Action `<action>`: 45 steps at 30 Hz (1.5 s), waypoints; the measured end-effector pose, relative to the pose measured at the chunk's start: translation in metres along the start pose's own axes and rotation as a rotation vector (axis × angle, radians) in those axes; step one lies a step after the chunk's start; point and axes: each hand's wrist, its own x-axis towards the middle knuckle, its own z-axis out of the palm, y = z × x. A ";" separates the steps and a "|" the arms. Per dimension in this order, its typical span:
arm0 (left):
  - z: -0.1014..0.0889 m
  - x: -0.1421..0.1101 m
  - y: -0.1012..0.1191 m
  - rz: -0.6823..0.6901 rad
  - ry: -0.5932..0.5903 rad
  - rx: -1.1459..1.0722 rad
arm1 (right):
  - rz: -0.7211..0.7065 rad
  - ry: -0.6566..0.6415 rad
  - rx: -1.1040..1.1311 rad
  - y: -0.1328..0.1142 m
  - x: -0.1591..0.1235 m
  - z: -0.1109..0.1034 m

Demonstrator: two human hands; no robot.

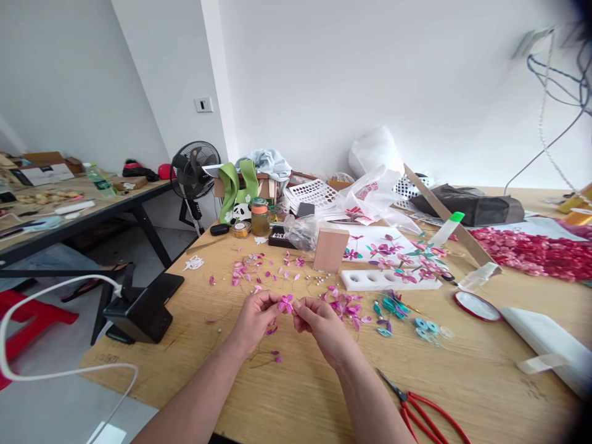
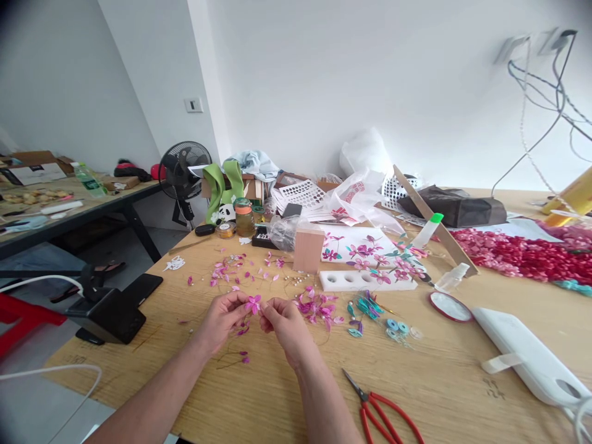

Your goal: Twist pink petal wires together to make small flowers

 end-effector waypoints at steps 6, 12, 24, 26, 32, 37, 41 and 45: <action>-0.001 0.001 -0.002 0.015 0.022 0.054 | 0.000 0.024 -0.022 0.003 0.001 -0.001; -0.003 0.003 -0.006 0.050 0.008 0.126 | -0.258 0.248 -0.269 0.001 0.004 -0.004; 0.005 -0.001 -0.002 0.192 -0.028 0.389 | -0.208 0.196 -0.410 0.006 0.008 -0.013; 0.005 -0.002 -0.003 0.183 -0.055 0.395 | -0.182 0.146 -0.380 0.006 0.008 -0.013; 0.003 0.000 -0.009 0.121 -0.155 0.317 | -0.240 0.093 -0.331 0.004 0.004 -0.010; 0.002 0.002 -0.010 0.044 -0.249 0.178 | -0.291 -0.011 -0.334 0.003 0.004 -0.007; 0.003 0.001 -0.005 0.047 -0.214 0.166 | -0.349 0.016 -0.369 -0.001 0.003 -0.009; 0.003 -0.001 0.000 0.024 -0.136 0.173 | -0.463 0.094 -0.439 -0.006 0.001 -0.012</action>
